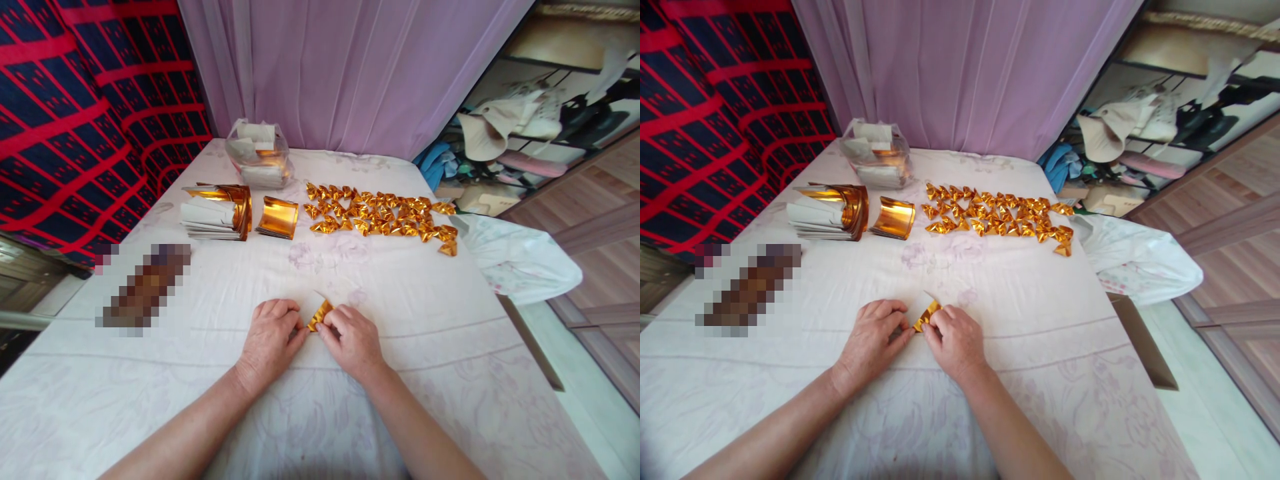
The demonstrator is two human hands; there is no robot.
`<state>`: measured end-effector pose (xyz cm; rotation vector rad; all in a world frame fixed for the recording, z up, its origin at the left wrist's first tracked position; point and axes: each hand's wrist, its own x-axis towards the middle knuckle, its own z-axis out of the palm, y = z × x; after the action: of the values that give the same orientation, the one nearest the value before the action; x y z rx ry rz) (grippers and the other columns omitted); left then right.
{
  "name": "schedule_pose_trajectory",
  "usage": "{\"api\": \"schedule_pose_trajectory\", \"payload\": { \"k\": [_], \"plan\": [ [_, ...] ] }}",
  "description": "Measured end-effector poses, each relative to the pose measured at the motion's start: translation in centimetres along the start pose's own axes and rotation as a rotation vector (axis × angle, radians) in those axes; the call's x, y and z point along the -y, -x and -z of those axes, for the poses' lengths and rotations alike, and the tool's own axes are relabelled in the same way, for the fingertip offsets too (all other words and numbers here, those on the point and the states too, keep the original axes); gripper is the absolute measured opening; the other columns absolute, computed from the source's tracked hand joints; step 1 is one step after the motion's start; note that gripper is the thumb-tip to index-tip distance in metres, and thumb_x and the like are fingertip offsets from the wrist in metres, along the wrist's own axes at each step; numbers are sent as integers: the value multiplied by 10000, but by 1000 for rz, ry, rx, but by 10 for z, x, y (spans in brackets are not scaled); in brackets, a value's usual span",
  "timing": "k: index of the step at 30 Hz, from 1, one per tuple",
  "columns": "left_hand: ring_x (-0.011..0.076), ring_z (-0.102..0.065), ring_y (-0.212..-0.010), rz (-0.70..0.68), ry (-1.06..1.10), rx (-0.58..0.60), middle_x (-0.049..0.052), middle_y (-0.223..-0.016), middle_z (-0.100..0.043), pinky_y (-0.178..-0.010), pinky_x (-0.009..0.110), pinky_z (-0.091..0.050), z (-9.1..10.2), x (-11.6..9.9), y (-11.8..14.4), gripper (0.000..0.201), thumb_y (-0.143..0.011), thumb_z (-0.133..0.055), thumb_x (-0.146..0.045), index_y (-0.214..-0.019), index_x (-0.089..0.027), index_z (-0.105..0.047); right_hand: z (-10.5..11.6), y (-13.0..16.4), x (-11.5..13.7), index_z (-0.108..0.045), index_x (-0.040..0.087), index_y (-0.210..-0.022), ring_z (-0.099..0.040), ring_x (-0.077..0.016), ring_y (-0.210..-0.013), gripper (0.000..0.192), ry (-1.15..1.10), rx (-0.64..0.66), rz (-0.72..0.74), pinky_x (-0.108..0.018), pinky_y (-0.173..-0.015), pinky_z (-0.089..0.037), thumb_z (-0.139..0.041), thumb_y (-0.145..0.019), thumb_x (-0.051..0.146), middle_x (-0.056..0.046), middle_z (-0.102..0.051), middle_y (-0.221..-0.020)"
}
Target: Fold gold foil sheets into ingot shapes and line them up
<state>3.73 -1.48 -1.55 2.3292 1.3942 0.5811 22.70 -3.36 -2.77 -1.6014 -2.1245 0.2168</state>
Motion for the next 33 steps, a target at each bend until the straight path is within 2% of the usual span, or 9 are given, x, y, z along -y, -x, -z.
{"api": "schedule_pose_trajectory", "payload": {
  "k": [12, 22, 28, 33],
  "plan": [
    [229, -545, -954, -10, -13, 3, 38, -1013, -637, -850, 410, -412, 0, 1, 0, 102, -834, -646, -255, -752, -202, -616, 0, -1, 1, -524, 217, -672, -541, -139, -686, 219, 21, -10, 10, -263, -633, -322, -574, -883, 247, 2, -578, -686],
    [223, -552, -945, -85, -20, -25, 50, -1018, -639, -849, 410, -420, -1, 3, 3, 45, -872, -594, -237, -856, -201, -615, 0, -1, 1, -534, 214, -672, -539, -134, -675, 221, 24, -42, 24, -264, -632, -316, -573, -886, 254, 3, -583, -683],
    [208, -545, -907, -270, -124, -79, 45, -994, -625, -865, 411, -420, 7, -2, 12, 188, -895, -568, -211, -1027, -269, -688, 0, -1, 2, -543, 218, -679, -543, -139, -683, 220, 34, -14, 13, -267, -632, -323, -571, -893, 261, -4, -596, -696],
    [200, -567, -918, -247, -216, -74, 14, -979, -636, -996, 484, -326, 7, -7, 20, 297, -879, -601, -197, -1146, -316, -655, 1, -1, 2, -546, 224, -678, -543, -143, -682, 228, 31, -12, 12, -273, -625, -332, -560, -901, 273, -7, -601, -696]
  ]
}}
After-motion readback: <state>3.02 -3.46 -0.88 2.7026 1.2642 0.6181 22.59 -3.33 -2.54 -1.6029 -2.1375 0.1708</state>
